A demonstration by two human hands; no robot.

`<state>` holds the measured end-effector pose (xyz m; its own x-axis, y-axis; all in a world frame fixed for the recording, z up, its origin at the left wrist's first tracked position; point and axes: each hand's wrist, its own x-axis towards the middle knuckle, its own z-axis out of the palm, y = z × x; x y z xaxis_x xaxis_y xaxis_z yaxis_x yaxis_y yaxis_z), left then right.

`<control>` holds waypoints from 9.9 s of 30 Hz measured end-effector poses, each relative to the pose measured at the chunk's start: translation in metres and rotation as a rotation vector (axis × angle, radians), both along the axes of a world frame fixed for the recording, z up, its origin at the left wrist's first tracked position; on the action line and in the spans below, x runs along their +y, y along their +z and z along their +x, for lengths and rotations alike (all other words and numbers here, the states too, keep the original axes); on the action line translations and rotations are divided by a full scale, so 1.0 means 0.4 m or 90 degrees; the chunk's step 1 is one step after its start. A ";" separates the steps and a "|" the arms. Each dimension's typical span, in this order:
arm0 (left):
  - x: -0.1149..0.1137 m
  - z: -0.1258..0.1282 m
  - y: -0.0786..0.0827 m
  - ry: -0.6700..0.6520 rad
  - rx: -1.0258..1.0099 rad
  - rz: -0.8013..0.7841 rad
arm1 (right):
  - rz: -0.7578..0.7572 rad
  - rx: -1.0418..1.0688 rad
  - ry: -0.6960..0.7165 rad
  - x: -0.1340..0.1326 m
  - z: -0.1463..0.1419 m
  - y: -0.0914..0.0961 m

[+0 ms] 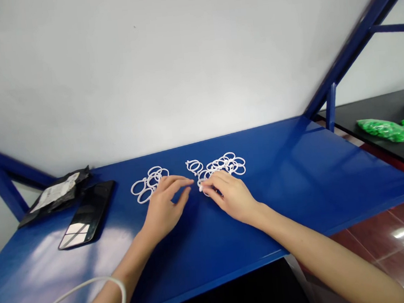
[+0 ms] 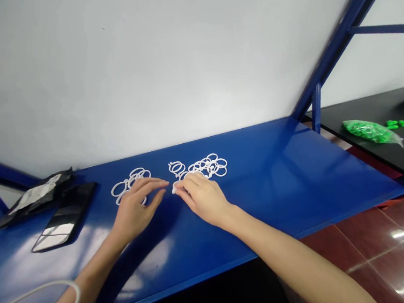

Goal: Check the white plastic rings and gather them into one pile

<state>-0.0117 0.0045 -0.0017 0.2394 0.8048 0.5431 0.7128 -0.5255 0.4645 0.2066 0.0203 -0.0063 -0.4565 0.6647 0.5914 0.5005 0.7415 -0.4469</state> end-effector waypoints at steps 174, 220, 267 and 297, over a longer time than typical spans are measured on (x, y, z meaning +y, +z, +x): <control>0.063 -0.159 -0.025 0.323 0.291 -0.052 | -0.072 -0.135 -0.258 0.066 -0.006 -0.003; -0.036 -0.001 0.022 -0.079 0.087 -0.022 | -0.145 0.001 0.029 -0.023 -0.065 0.014; 0.046 -0.078 -0.036 0.152 0.228 0.078 | -0.054 -0.210 -0.128 -0.001 -0.060 -0.002; -0.022 -0.017 0.045 -0.056 -0.070 -0.211 | -0.058 -0.002 -0.014 -0.014 -0.048 0.030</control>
<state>-0.0184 -0.0043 0.0163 0.2703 0.9203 0.2828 0.6080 -0.3909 0.6910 0.1873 0.0146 0.0058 -0.4427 0.7259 0.5264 0.5179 0.6862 -0.5108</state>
